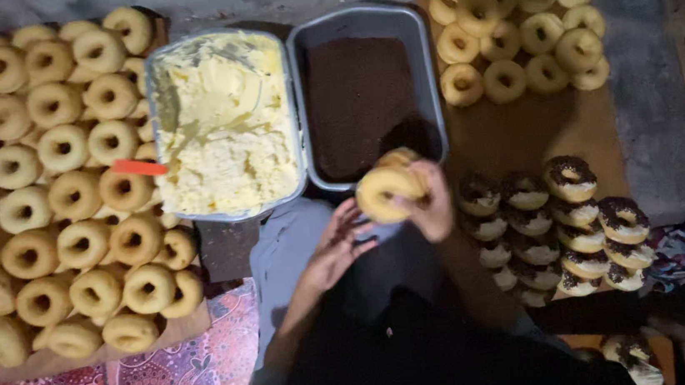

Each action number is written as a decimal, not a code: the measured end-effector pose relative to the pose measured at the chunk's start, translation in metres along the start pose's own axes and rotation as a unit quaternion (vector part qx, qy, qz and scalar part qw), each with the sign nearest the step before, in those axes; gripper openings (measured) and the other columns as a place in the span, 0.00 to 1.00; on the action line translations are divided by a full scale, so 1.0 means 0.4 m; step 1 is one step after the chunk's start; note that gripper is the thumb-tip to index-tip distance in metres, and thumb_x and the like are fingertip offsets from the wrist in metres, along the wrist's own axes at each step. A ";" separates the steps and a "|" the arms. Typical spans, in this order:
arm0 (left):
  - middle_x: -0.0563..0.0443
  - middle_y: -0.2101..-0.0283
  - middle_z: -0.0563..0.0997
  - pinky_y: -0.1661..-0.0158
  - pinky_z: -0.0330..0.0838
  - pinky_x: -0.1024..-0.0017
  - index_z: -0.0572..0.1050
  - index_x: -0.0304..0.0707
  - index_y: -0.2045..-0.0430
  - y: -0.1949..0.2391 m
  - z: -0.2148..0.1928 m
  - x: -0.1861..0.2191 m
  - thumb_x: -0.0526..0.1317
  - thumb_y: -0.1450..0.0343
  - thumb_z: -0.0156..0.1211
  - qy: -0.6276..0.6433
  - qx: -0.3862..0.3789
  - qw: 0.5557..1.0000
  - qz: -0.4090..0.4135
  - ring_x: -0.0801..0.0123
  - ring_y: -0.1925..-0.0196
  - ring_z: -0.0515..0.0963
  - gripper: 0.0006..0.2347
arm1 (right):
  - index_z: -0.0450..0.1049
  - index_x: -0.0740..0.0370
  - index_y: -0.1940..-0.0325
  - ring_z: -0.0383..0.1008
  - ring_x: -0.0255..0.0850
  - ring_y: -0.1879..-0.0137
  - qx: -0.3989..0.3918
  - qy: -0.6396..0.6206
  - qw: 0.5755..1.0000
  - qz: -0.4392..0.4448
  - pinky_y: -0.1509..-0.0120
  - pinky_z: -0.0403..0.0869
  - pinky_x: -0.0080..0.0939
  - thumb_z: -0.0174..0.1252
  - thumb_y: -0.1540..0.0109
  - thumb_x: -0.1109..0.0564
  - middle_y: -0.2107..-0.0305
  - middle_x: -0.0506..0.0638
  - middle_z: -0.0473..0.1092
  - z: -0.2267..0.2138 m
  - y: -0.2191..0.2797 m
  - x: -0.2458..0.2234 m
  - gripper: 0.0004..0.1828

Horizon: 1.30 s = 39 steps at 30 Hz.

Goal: The person repeatedly picks up plain donuts, scoops a yellow cream filling into the center hole using a small spatula, and then dips the filled donut into a tray of chocolate sprinkles. The finished donuts are placed in a growing stack on the right side of the workspace.

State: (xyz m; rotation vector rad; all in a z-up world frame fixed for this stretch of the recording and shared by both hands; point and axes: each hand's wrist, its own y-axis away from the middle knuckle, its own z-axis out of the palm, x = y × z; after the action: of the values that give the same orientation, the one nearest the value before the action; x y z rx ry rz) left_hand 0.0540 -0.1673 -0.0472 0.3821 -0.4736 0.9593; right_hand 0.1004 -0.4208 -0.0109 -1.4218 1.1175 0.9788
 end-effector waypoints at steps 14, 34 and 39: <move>0.46 0.61 0.77 0.62 0.74 0.63 0.73 0.35 0.46 0.081 -0.127 -0.060 0.37 0.25 0.63 0.025 0.043 0.993 -0.103 0.62 0.64 0.77 0.14 | 0.76 0.63 0.51 0.73 0.36 0.49 0.025 0.221 0.975 0.005 0.44 0.74 0.37 0.61 0.36 0.59 0.58 0.49 0.74 0.278 0.125 -0.076 0.10; 0.42 0.59 0.80 0.76 0.77 0.67 0.25 0.73 0.31 -0.183 -0.158 -0.033 0.28 0.33 0.56 -0.005 0.078 0.996 -0.032 0.68 0.78 0.75 0.48 | 0.68 0.52 0.49 0.75 0.42 0.49 0.019 -0.220 0.906 0.362 0.59 0.77 0.52 0.61 0.39 0.49 0.57 0.48 0.73 0.092 -0.409 0.048 0.17; 0.37 0.58 0.80 0.76 0.77 0.71 0.18 0.68 0.30 -0.164 -0.136 -0.028 0.29 0.31 0.56 -0.064 0.063 0.993 -0.080 0.65 0.73 0.80 0.50 | 0.72 0.53 0.42 0.77 0.42 0.49 -0.023 0.087 0.989 0.116 0.45 0.77 0.55 0.63 0.38 0.51 0.57 0.47 0.75 0.226 -0.538 0.107 0.21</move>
State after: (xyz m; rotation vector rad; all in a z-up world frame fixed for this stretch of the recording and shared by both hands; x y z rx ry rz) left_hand 0.1158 -0.1816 -0.1054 0.5889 -0.4916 0.8133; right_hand 0.3193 -0.3297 -0.0143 -1.4568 1.4225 1.0640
